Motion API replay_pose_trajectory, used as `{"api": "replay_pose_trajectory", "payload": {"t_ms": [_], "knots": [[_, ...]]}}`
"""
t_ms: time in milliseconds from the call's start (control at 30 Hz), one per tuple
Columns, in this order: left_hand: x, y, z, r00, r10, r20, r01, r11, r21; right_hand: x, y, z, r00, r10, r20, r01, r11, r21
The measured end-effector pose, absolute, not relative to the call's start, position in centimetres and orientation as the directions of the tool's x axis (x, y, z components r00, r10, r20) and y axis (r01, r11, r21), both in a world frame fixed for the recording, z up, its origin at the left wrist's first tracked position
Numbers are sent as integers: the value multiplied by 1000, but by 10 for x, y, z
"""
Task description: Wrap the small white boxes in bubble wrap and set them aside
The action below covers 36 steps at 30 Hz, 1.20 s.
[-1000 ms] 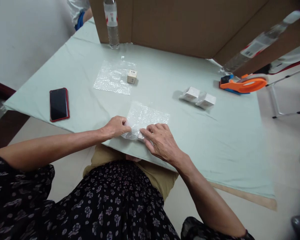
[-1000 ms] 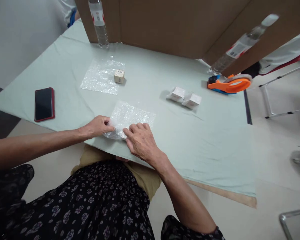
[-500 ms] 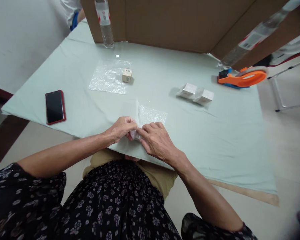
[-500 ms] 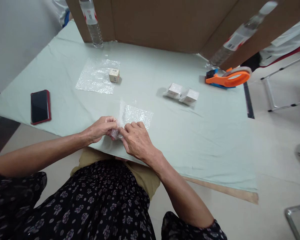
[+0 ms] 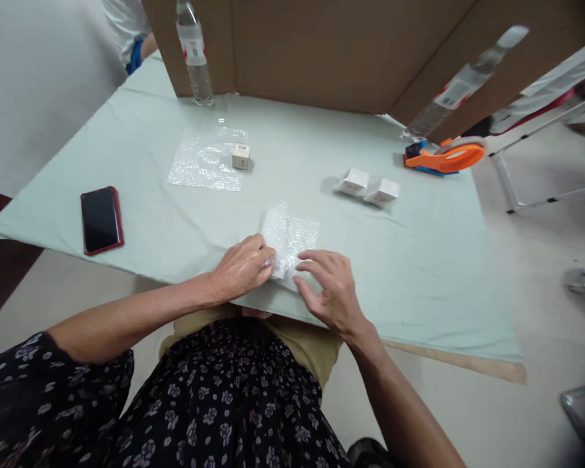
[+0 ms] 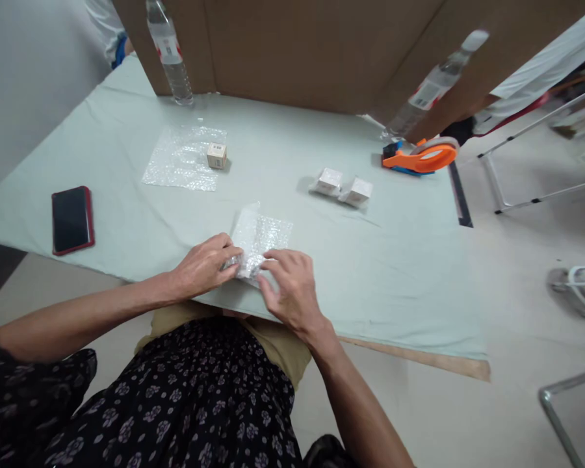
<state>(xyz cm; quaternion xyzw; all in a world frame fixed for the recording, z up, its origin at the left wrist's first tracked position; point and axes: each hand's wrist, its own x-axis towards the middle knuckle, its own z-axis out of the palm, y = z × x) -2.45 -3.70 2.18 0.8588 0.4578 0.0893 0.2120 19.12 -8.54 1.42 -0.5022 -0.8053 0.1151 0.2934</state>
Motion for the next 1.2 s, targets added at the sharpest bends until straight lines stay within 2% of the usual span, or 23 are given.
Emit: {"api": "replay_pose_trajectory", "payload": {"t_ms": [33,100,167,233,433,533,700,867,1033,1200], "knots": [[-25,-37,22,584,811,-22,744,-525,413,197,-93,10,-172,924,342,770,342,-538],[-25,-38,22,617,787,-3,727,-568,386,206,-107,3,71,982,176,761,61,-646],[-24,-40,23,627,779,-6,722,-578,380,209,-117,-3,166,985,-42,710,-150,-689],[-23,-43,24,613,790,-17,737,-564,373,204,-119,-6,184,970,-161,672,-244,-699],[-21,-49,26,596,800,-61,764,-542,351,187,-105,-12,286,948,-139,647,-298,-702],[-23,-45,27,616,784,-73,756,-563,335,191,-107,-15,331,936,-124,693,-330,-640],[-24,-42,27,651,756,-65,722,-591,360,192,-116,-12,324,935,-146,734,-346,-584],[-24,-41,24,669,742,-42,702,-613,362,183,-107,-1,311,915,-257,716,-403,-571],[-26,-40,19,673,739,-22,689,-615,383,182,-99,1,258,889,-380,635,-452,-626],[-28,-40,14,673,739,12,679,-624,387,184,-97,-1,183,911,-370,648,-395,-652]]}}
